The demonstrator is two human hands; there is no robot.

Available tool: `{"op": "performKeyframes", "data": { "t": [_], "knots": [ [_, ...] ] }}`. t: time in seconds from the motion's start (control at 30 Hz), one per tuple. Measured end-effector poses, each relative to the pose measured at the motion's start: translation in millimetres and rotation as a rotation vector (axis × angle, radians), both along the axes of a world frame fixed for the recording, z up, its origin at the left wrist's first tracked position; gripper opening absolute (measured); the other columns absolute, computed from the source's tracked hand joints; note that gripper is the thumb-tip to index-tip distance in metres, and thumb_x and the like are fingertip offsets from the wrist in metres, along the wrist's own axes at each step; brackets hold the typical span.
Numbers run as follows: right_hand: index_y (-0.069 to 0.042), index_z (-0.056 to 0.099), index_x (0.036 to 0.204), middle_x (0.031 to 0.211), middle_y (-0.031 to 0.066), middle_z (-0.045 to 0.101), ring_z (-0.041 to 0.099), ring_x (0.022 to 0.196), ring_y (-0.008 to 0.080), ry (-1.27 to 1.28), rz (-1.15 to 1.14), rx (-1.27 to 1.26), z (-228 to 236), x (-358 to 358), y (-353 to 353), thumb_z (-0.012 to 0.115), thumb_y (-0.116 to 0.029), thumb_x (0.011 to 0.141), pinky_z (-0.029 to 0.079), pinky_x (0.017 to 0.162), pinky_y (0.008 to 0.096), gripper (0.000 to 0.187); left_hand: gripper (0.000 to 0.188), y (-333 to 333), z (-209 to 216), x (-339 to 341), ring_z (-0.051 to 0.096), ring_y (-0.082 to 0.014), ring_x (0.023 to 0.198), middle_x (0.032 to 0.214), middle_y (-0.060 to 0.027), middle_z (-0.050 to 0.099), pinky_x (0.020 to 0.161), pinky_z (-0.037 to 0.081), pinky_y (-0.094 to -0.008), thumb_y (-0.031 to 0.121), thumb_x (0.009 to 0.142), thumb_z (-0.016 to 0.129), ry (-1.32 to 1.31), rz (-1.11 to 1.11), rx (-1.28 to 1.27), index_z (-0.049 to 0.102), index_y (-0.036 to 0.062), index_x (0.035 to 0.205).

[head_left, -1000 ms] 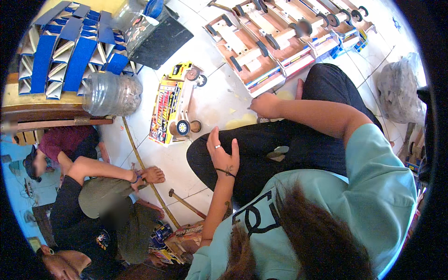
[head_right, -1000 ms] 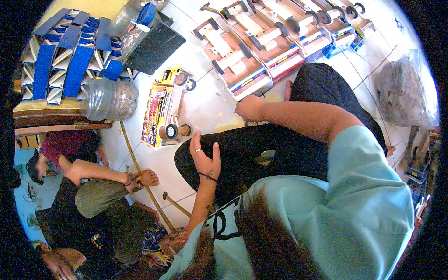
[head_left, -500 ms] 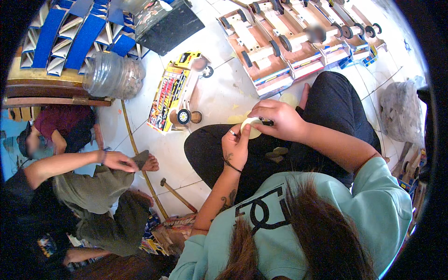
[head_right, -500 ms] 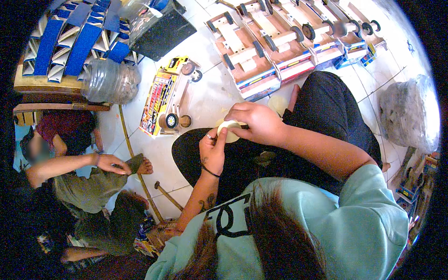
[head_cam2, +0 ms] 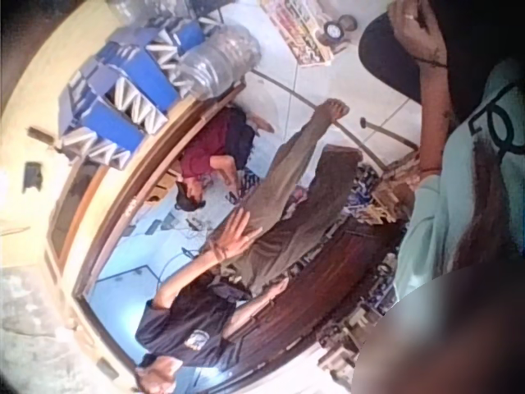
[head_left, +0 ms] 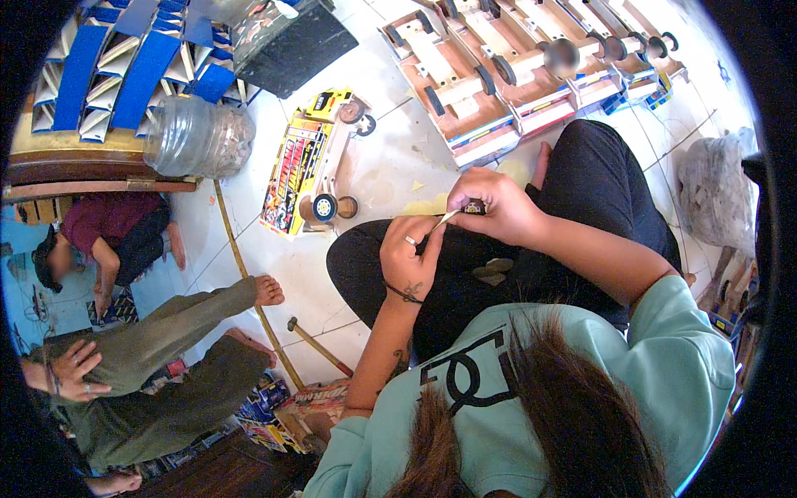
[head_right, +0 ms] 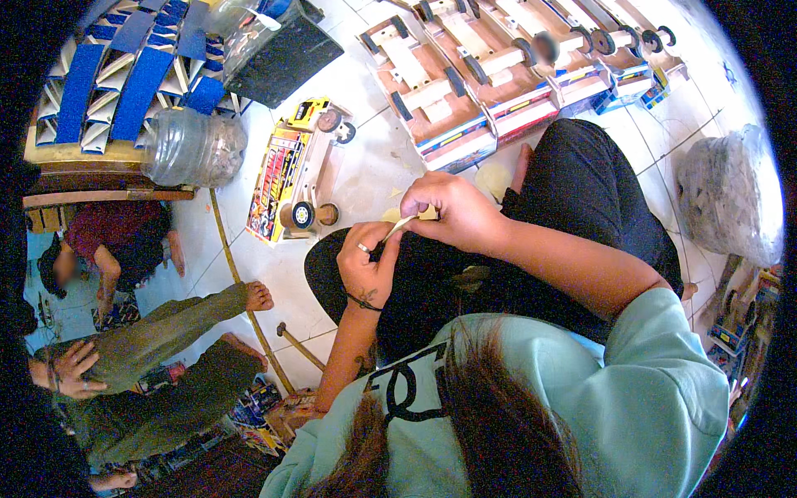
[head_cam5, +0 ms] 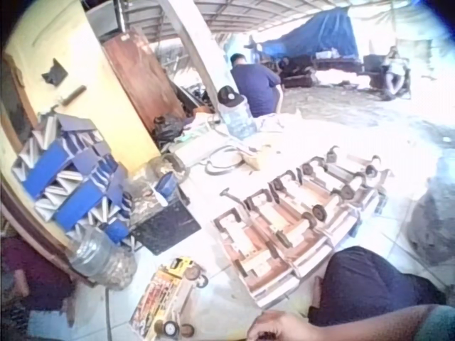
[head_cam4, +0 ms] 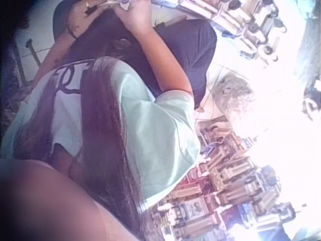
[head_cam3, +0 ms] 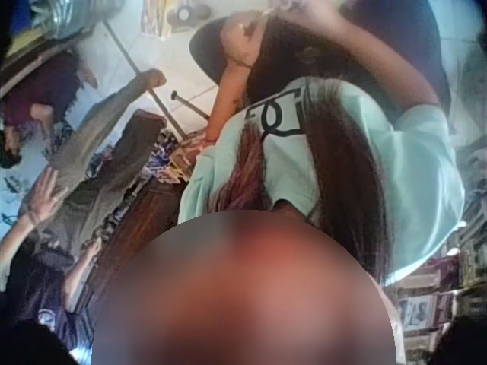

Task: The person sits on the floor and assembles toy trucks by attaching wheels to the wooden chassis. They handle multiple toy trucks and wheels, placing the wheels onto the axles and then setting the assembled trucks into their packaging boxes.

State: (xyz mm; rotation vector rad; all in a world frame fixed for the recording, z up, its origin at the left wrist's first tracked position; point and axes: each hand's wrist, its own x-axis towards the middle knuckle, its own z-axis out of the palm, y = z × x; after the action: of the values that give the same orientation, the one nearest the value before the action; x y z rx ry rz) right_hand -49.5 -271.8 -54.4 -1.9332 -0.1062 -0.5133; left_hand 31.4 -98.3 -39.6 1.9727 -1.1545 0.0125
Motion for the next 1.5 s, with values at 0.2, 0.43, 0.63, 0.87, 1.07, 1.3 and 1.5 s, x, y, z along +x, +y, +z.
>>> {"op": "performKeyframes", "data": {
  "t": [0.2, 0.43, 0.63, 0.87, 1.07, 1.3, 1.5],
  "knots": [
    [-0.006, 0.058, 0.076, 0.079, 0.0061, 0.061, 0.059, 0.079, 0.0261, -0.065, -0.007, -0.067, 1.3, 2.7, -3.2, 0.073, -0.004, 0.069, 0.045, 0.071, 0.036, 0.017, 0.009, -2.7, 4.1, 4.1, 0.061, -0.0278, 0.076, 0.082, -0.0118, 0.065, 0.07, 0.049, -0.0345, 0.002, 0.074, 0.071, -0.053, -0.036, 0.0, 0.066, 0.0009, 0.082],
    [-0.007, 0.055, 0.08, 0.08, 0.0093, 0.057, 0.056, 0.084, 0.0307, 0.002, 0.178, -0.133, 1.6, 2.4, -9.3, 0.07, -0.006, 0.073, 0.045, 0.074, 0.0391, 0.017, 0.012, -0.7, 4.7, 6.5, 0.061, -0.0277, 0.078, 0.082, -0.0109, 0.065, 0.071, 0.049, -0.0352, 0.001, 0.072, 0.071, -0.104, -0.126, 0.044, 0.067, 0.0022, 0.083],
    [-0.005, 0.052, 0.08, 0.082, 0.0124, 0.055, 0.053, 0.087, 0.0326, 0.114, 0.245, -0.267, 4.0, -0.7, -10.4, 0.066, -0.007, 0.075, 0.044, 0.078, 0.0397, 0.015, 0.011, -0.8, 1.3, 6.0, 0.061, -0.0263, 0.079, 0.082, -0.0088, 0.065, 0.072, 0.047, -0.0365, 0.004, 0.072, 0.071, -0.152, -0.169, 0.101, 0.067, 0.0038, 0.083],
    [-0.001, 0.051, 0.082, 0.085, 0.015, 0.054, 0.053, 0.088, 0.0332, 0.114, 0.193, -0.438, 4.0, -3.9, -12.1, 0.064, -0.009, 0.075, 0.045, 0.079, 0.0397, 0.018, 0.011, -7.1, -2.4, 5.7, 0.06, -0.0263, 0.079, 0.082, -0.0083, 0.065, 0.072, 0.046, -0.0368, 0.005, 0.072, 0.071, -0.171, -0.176, 0.1, 0.067, 0.0046, 0.083],
    [-0.004, 0.05, 0.084, 0.083, 0.0108, 0.053, 0.053, 0.086, 0.0319, 0.062, 0.065, -0.416, 7.6, -6.6, -17.2, 0.068, -0.006, 0.072, 0.045, 0.076, 0.0392, 0.022, 0.011, -18.6, 2.8, 9.9, 0.061, -0.0275, 0.079, 0.082, -0.0099, 0.065, 0.073, 0.048, -0.0361, 0.003, 0.073, 0.07, -0.137, -0.142, 0.112, 0.067, 0.004, 0.084],
    [-0.005, 0.055, 0.08, 0.083, 0.0096, 0.056, 0.055, 0.085, 0.0297, -0.063, -0.051, -0.299, 7.4, -5.8, -41.5, 0.07, -0.005, 0.069, 0.046, 0.076, 0.0382, 0.019, 0.01, -44.7, 4.4, 18.6, 0.064, -0.0226, 0.077, 0.082, -0.0114, 0.066, 0.072, 0.049, -0.0307, 0.003, 0.079, 0.067, 0.067, -0.141, 0.03, 0.067, 0.0029, 0.089],
    [-0.005, 0.057, 0.08, 0.086, 0.0071, 0.055, 0.055, 0.09, 0.0259, -0.115, -0.135, -0.417, -0.3, 0.1, -58.3, 0.069, -0.007, 0.066, 0.047, 0.076, 0.0367, 0.019, 0.008, -71.8, 4.0, 34.3, 0.062, -0.0116, 0.08, 0.087, -0.0074, 0.067, 0.074, 0.049, -0.0259, 0.004, 0.085, 0.063, 0.672, -0.184, 0.154, 0.065, -0.0013, 0.091]
  ]
}}
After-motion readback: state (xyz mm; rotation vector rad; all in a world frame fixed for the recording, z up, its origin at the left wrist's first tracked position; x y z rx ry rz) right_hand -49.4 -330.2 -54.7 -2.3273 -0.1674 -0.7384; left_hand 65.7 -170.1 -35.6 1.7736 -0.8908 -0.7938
